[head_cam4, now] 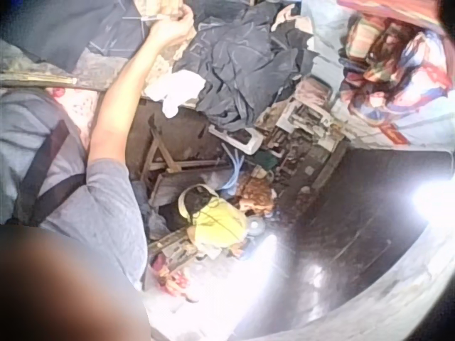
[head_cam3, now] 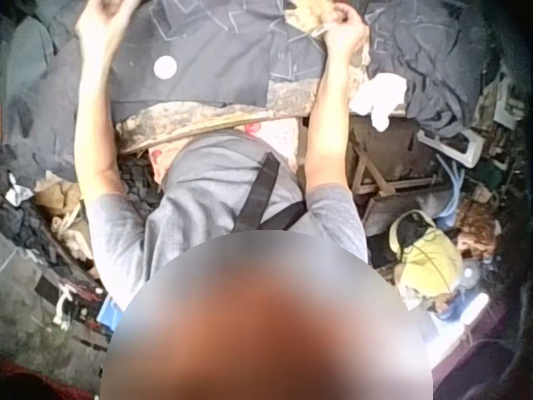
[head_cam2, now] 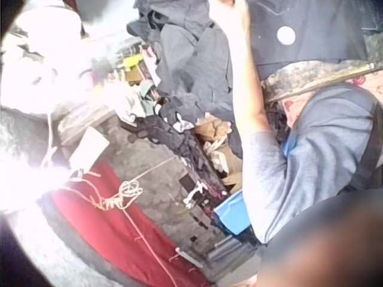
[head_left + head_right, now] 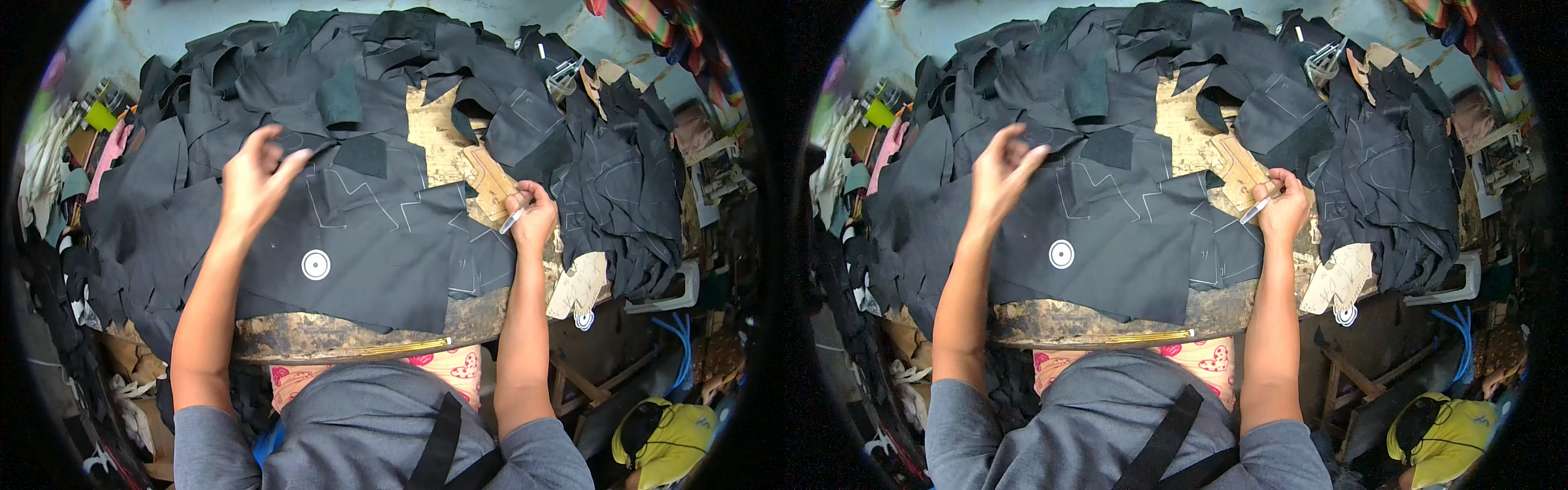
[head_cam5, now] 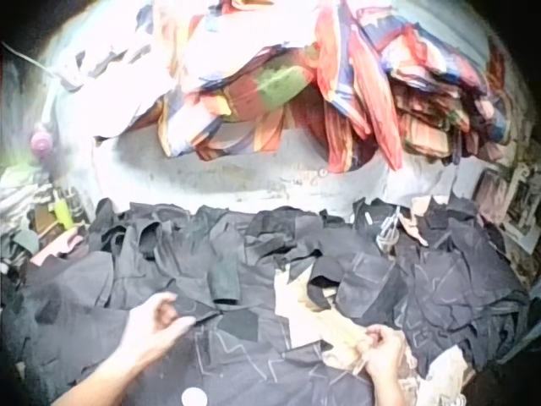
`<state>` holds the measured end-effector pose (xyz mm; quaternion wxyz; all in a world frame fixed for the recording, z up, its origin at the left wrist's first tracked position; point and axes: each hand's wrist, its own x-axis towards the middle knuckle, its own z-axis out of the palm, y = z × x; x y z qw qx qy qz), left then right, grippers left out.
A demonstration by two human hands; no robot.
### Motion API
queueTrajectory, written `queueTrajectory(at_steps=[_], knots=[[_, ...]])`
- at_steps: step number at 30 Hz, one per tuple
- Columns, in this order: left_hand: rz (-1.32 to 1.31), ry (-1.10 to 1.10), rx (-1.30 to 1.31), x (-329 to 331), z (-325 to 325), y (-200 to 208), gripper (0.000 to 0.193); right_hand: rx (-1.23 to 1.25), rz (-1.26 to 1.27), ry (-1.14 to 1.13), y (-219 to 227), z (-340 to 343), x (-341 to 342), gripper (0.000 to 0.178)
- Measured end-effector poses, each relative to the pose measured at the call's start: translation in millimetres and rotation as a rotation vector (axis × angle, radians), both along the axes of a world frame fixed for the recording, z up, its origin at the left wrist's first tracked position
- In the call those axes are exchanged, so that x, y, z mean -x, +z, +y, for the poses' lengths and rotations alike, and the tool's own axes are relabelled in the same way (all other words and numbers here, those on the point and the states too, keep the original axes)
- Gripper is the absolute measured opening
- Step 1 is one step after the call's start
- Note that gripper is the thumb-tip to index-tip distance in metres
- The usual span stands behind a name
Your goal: The person places cardboard templates on a large piece of black fabric and traces their outlines with a white marker. They repeatedly reposition the templates and mark multiple sections of the fabric.
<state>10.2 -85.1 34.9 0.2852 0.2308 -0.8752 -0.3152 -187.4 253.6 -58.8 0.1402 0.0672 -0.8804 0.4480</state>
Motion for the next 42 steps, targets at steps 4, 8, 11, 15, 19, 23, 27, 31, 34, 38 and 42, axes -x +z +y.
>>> queueTrajectory(at_steps=[4, 8, 11, 15, 19, 23, 27, 31, 34, 38, 42], knots=[[-0.116, 0.070, 0.470, 87.5, -5.5, -25.5, 0.089, -0.016, 0.054, -0.002, 1.0, -0.3, -1.7, 0.034], [-0.094, 0.070, -0.007, 117.2, -24.0, -9.7, 0.055, -0.012, 0.135, 0.021, 0.6, -1.4, -1.5, 0.033], [0.609, -0.269, -1.021, 102.5, -9.1, 20.7, 0.034, -0.010, 0.118, 0.004, 2.5, -1.9, -2.9, 0.033], [0.615, -0.870, -1.457, 53.4, 5.6, 50.2, 0.048, 0.014, 0.064, -0.011, 4.7, -3.2, -5.2, 0.033], [0.445, -0.990, -1.561, 24.6, -5.2, 34.9, 0.049, 0.024, 0.088, 0.010, 3.8, -2.4, -4.4, 0.033], [0.780, -0.558, -1.457, 9.2, -74.5, 38.0, 0.052, 0.003, 0.077, 0.002, 2.3, -1.6, -2.9, 0.034], [0.946, 0.173, -1.399, 25.4, -123.3, 21.6, 0.070, 0.019, 0.048, -0.001, 3.3, -2.9, -3.3, 0.034], [0.189, 0.336, -0.740, 70.2, -108.8, -28.5, 0.073, 0.003, 0.040, -0.015, 4.6, -3.4, -4.0, 0.034], [0.030, 0.309, -0.849, 101.0, -101.2, -30.4, 0.054, -0.018, 0.034, -0.010, 3.5, -1.9, -4.6, 0.034], [-0.273, 0.361, -0.425, 120.6, -78.1, -20.4, 0.074, -0.016, 0.070, -0.004, 2.2, -1.4, -2.5, 0.034], [-0.462, 0.563, -0.174, 126.8, -58.9, -17.6, 0.077, 0.000, 0.071, 0.001, 2.4, -2.2, -3.2, 0.034]])
